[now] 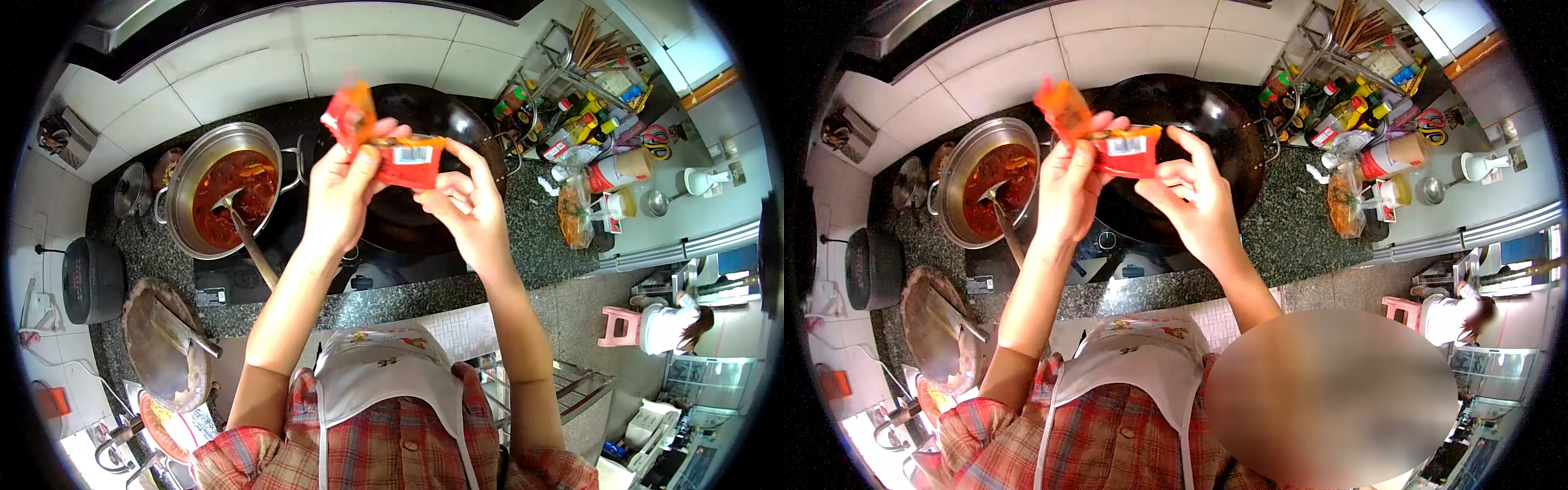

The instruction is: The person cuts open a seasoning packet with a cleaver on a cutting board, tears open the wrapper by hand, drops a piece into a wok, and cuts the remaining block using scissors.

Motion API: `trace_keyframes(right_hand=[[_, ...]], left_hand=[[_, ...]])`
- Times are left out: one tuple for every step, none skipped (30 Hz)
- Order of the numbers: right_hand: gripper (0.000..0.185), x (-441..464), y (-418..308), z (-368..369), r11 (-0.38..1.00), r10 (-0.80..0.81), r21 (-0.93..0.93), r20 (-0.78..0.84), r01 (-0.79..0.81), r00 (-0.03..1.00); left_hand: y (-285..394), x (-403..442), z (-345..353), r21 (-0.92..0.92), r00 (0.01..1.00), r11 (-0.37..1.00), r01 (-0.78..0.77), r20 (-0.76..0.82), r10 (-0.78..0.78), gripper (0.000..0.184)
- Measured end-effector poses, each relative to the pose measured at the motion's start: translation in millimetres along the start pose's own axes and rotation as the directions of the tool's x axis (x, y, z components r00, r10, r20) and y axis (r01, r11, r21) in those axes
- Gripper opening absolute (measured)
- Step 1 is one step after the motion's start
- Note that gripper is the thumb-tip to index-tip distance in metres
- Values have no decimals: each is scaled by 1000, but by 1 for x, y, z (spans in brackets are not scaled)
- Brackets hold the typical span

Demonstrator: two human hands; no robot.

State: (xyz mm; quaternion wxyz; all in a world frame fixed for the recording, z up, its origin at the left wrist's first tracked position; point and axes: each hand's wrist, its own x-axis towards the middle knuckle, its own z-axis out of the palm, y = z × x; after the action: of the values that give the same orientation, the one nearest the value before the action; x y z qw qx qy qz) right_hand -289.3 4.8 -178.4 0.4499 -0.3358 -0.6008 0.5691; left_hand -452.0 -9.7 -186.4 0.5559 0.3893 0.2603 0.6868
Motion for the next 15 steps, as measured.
trace_keyframes(right_hand=[[55, -1, 2, -5, 1000, -17, -17, -13, 17, 1000], [55, 0, 0, -10, 1000, 30, 2, -40, -30, 999], [51, 1, 5, -17, 996, -1, -85, -49, -4, 999], [49, 0, 9, -21, 993, -17, -115, -76, 8, 997], [47, 0, 10, -24, 989, -34, -144, -103, 19, 994], [47, 0, 9, -25, 990, -39, -142, -103, 24, 994], [43, 0, 9, -26, 995, -12, -104, -140, -3, 990], [40, -1, 10, -26, 997, 19, -65, -177, -31, 984], [40, -1, 11, -26, 997, 24, -61, -179, -36, 984], [37, 1, 13, -27, 998, 51, -16, -170, -55, 984], [35, 3, 14, -27, 997, 75, 28, -160, -72, 984], [31, 3, 15, -25, 999, 52, 12, -158, -51, 986], [29, 5, 17, -23, 998, 66, 15, -159, -64, 985], [28, 5, 18, -21, 998, 60, 16, -158, -58, 986], [28, 5, 19, -18, 998, 54, 18, -152, -52, 987]], left_hand=[[3, 1, 0, -95, 996, 995, 35, -78, -43, 40], [2, 3, -8, -156, 996, 987, 40, -67, -51, 43], [3, 4, -13, -221, 995, 975, 39, -86, -59, 44], [0, 4, -22, -281, 993, 959, 44, -89, -71, 45], [-1, 4, -29, -338, 992, 940, 49, -92, -85, 47], [-3, 3, -34, -366, 988, 929, 48, -117, -97, 50], [-3, 1, -37, -391, 986, 919, 43, -132, -102, 52], [-1, -2, -40, -363, 985, 931, 28, -151, -89, 53], [0, -5, -42, -335, 982, 942, 16, -171, -77, 53], [3, -9, -42, -304, 982, 953, 15, -175, -72, 53], [5, -12, -43, -281, 978, 960, 17, -193, -74, 52], [8, -17, -44, -251, 975, 968, 16, -209, -70, 52], [12, -22, -44, -222, 972, 975, 13, -227, -65, 52], [14, -27, -45, -184, 969, 983, -10, -245, -36, 52], [19, -35, -47, -97, 963, 995, -7, -268, -19, 56]])
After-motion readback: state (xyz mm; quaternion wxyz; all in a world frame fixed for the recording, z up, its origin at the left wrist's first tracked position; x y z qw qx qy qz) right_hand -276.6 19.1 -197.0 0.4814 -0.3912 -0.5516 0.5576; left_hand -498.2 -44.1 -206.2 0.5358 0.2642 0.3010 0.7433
